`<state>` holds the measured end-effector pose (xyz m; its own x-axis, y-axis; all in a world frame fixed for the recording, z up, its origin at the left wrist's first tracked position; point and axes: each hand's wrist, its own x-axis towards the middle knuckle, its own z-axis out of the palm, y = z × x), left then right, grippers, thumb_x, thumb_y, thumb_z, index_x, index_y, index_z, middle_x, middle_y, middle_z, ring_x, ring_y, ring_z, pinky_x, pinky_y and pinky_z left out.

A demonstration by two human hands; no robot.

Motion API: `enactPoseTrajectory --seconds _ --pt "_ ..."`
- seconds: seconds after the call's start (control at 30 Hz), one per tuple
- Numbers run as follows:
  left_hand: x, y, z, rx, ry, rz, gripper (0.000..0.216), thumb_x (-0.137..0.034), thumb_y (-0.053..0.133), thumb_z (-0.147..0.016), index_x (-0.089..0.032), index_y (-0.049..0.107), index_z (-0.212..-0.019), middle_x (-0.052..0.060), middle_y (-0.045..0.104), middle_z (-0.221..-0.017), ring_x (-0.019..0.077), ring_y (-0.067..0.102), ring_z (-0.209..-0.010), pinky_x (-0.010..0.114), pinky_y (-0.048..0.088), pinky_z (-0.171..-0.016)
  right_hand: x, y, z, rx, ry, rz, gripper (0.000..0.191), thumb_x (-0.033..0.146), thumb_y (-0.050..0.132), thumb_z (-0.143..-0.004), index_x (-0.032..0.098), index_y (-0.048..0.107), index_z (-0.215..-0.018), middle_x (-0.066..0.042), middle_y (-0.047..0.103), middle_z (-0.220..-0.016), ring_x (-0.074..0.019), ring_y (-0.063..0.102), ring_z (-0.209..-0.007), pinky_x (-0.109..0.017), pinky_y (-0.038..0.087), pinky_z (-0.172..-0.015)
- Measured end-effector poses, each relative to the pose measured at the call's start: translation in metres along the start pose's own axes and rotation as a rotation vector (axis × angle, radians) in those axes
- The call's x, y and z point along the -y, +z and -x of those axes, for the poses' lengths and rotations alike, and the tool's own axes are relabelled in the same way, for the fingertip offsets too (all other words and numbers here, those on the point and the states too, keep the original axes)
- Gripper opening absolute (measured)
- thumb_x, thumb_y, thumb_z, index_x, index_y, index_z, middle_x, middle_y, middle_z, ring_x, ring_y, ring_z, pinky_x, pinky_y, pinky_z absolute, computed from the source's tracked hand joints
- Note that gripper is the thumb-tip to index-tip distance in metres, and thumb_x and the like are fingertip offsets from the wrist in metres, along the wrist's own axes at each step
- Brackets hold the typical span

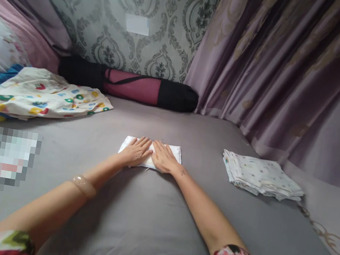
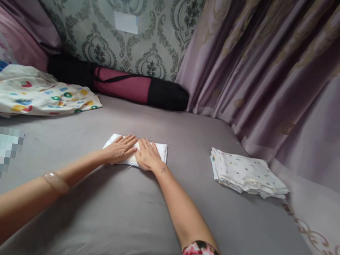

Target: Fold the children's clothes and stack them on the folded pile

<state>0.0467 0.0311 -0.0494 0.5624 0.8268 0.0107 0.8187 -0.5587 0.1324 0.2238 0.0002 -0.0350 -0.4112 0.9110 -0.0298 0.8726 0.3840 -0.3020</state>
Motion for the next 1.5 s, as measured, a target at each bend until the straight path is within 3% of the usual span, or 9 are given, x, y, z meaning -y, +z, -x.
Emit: enactPoseTrajectory --seconds 0.2,0.47,0.63,0.8,1.0,1.2,1.37,1.5 --pt "0.019 -0.004 0.021 -0.074 -0.047 -0.028 0.065 -0.052 0.02 -0.097 -0.012 0.036 -0.146 0.014 0.033 -0.154 0.0269 0.023 -0.145 0.05 0.013 -0.117 -0.02 -0.006 0.018 -0.1 0.117 0.045 0.064 0.038 0.02 -0.097 0.0 0.025 -0.149 -0.017 0.02 -0.157 -0.0245 0.014 -0.146 -0.043 0.004 -0.119" --pt "0.037 0.008 0.021 -0.052 -0.109 0.187 0.068 -0.055 0.023 -0.094 -0.014 0.036 -0.147 0.011 0.028 -0.156 0.0263 0.016 -0.147 0.048 0.015 -0.118 -0.041 -0.002 0.023 -0.001 0.188 0.037 0.066 0.041 0.019 -0.097 0.001 0.025 -0.149 -0.015 0.021 -0.158 -0.0244 0.013 -0.147 -0.041 0.006 -0.119" --pt "0.056 0.009 0.028 -0.185 -0.226 0.372 0.061 -0.048 0.02 -0.096 -0.015 0.041 -0.143 0.011 0.036 -0.153 0.0228 0.025 -0.144 0.044 0.02 -0.118 -0.011 -0.013 0.014 -0.043 0.132 0.032 0.063 0.04 0.017 -0.099 0.006 0.025 -0.151 -0.013 0.02 -0.158 -0.0236 0.011 -0.147 -0.047 -0.001 -0.118" --pt "0.063 0.01 0.037 -0.37 -0.383 0.43 0.049 -0.038 0.026 -0.095 -0.019 0.051 -0.132 0.009 0.049 -0.144 0.024 0.031 -0.142 0.05 0.019 -0.117 0.028 -0.001 -0.005 -0.056 -0.014 0.033 0.059 0.04 0.02 -0.099 0.013 0.027 -0.151 -0.009 0.02 -0.159 -0.0211 0.012 -0.147 -0.044 0.004 -0.118" --pt "0.06 0.002 0.04 -0.54 -0.434 0.561 0.046 -0.037 0.027 -0.095 -0.016 0.062 -0.117 0.01 0.064 -0.124 0.0234 0.054 -0.123 0.041 0.038 -0.108 0.028 0.009 -0.012 -0.043 -0.002 0.066 0.056 0.036 0.023 -0.099 0.011 0.033 -0.149 -0.01 0.027 -0.157 -0.0228 0.018 -0.145 -0.043 0.01 -0.118" --pt "0.057 -0.002 0.042 -0.556 -0.442 0.583 0.043 -0.034 0.027 -0.096 -0.017 0.063 -0.114 0.008 0.068 -0.117 0.0213 0.059 -0.113 0.038 0.043 -0.103 0.057 0.005 -0.03 -0.035 0.01 0.086 0.057 0.034 0.022 -0.098 0.007 0.032 -0.148 -0.014 0.028 -0.156 -0.0247 0.019 -0.145 -0.049 0.003 -0.118" --pt "0.059 0.0 0.042 -0.544 -0.408 0.59 0.044 -0.033 0.026 -0.096 -0.015 0.061 -0.116 0.01 0.066 -0.121 0.0205 0.058 -0.116 0.037 0.041 -0.105 0.093 0.021 -0.059 -0.072 -0.023 0.086 0.06 0.036 0.022 -0.099 0.004 0.029 -0.149 -0.015 0.024 -0.157 -0.0249 0.014 -0.146 -0.048 0.002 -0.118" --pt "0.059 0.001 0.041 -0.547 -0.394 0.585 0.045 -0.033 0.025 -0.096 -0.014 0.06 -0.117 0.011 0.066 -0.12 0.0204 0.059 -0.113 0.036 0.042 -0.104 0.099 0.034 -0.071 -0.078 0.012 0.079 0.06 0.037 0.021 -0.099 0.004 0.027 -0.149 -0.015 0.023 -0.157 -0.0246 0.013 -0.146 -0.046 0.004 -0.117"
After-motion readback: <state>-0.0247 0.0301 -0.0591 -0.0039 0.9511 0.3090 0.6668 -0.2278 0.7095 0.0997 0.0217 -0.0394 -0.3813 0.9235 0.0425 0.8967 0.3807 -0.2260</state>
